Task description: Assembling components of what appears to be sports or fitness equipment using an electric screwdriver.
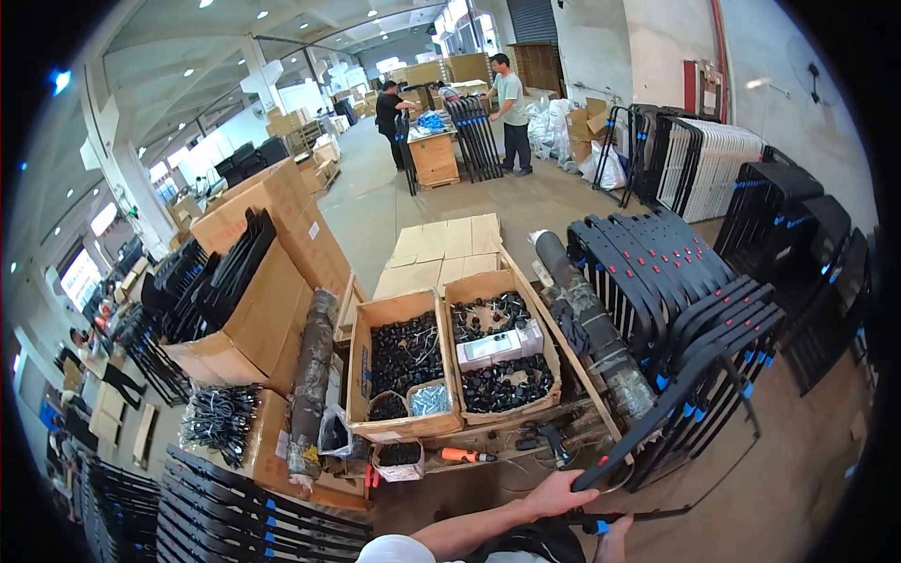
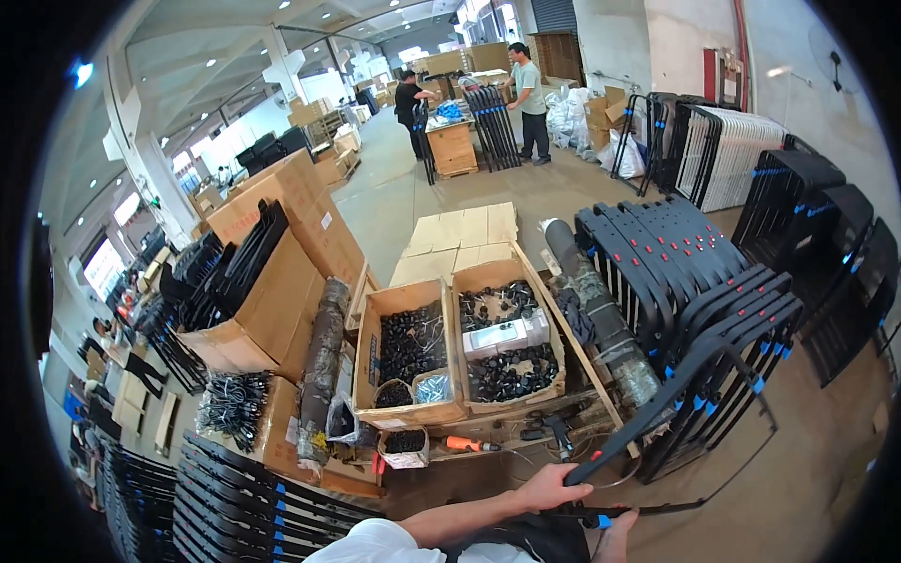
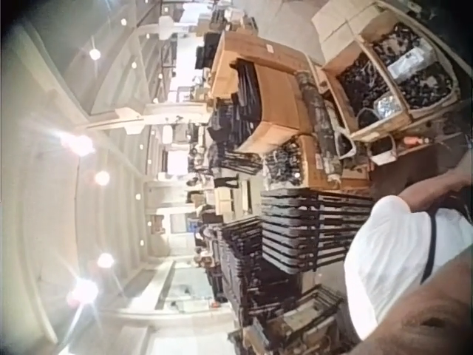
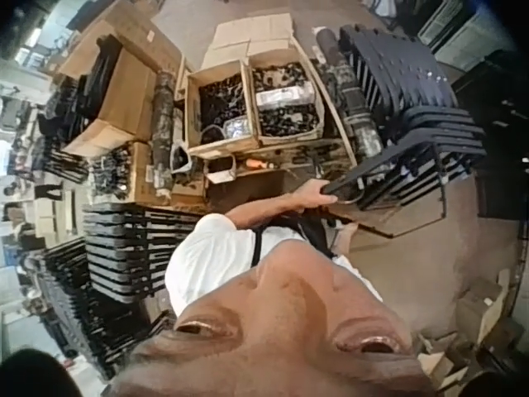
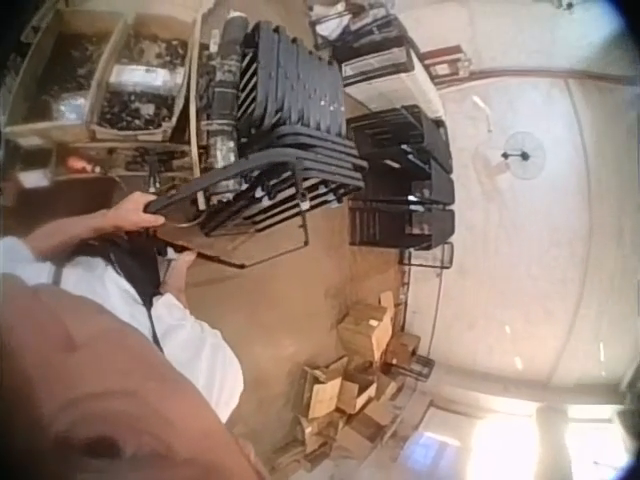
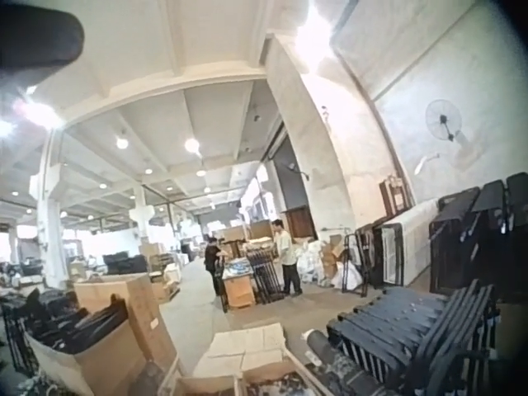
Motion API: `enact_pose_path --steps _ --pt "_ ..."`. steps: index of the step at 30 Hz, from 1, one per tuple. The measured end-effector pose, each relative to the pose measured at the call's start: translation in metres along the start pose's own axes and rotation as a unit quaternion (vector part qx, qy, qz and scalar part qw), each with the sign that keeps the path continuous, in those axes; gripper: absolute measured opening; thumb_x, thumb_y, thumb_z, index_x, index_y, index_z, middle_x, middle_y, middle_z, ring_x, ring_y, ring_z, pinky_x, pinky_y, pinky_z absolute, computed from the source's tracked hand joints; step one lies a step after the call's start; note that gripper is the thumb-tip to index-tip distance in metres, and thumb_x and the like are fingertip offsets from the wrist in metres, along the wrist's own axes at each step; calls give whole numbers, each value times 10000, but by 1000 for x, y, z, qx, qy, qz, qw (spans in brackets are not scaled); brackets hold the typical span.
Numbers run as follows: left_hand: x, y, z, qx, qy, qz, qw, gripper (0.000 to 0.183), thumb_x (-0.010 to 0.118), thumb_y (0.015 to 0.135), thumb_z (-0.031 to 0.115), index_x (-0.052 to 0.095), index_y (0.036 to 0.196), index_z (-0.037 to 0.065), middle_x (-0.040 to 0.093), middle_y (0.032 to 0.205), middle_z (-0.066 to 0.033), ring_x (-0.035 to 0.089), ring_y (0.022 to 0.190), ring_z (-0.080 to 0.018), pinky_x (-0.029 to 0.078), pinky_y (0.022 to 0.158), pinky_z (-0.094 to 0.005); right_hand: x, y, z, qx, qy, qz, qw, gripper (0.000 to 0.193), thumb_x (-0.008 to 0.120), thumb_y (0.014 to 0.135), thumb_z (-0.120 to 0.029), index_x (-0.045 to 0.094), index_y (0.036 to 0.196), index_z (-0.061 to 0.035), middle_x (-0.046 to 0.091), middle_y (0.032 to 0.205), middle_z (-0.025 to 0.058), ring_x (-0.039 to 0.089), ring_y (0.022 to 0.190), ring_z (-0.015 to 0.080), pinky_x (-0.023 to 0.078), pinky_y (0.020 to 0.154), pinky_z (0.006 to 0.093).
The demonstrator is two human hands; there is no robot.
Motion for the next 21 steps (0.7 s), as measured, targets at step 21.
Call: enact_pose_path --steps 21 --pt "-470 -344 -255 -107 -116 672 724 333 737 970 359 786 1011 32 723 773 -51 633 726 -147 505 710 -366 346 -305 -108 -206 -47 -243 947 254 549 1073 -200 438 850 -149 414 781 -35 406 695 110 401 663 323"
Point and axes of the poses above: each hand's wrist, its own y-axis towards the middle knuckle, its own x-axis out of the palm, z = x × y, the point moved 3 cm from there along y, towards the middle knuckle
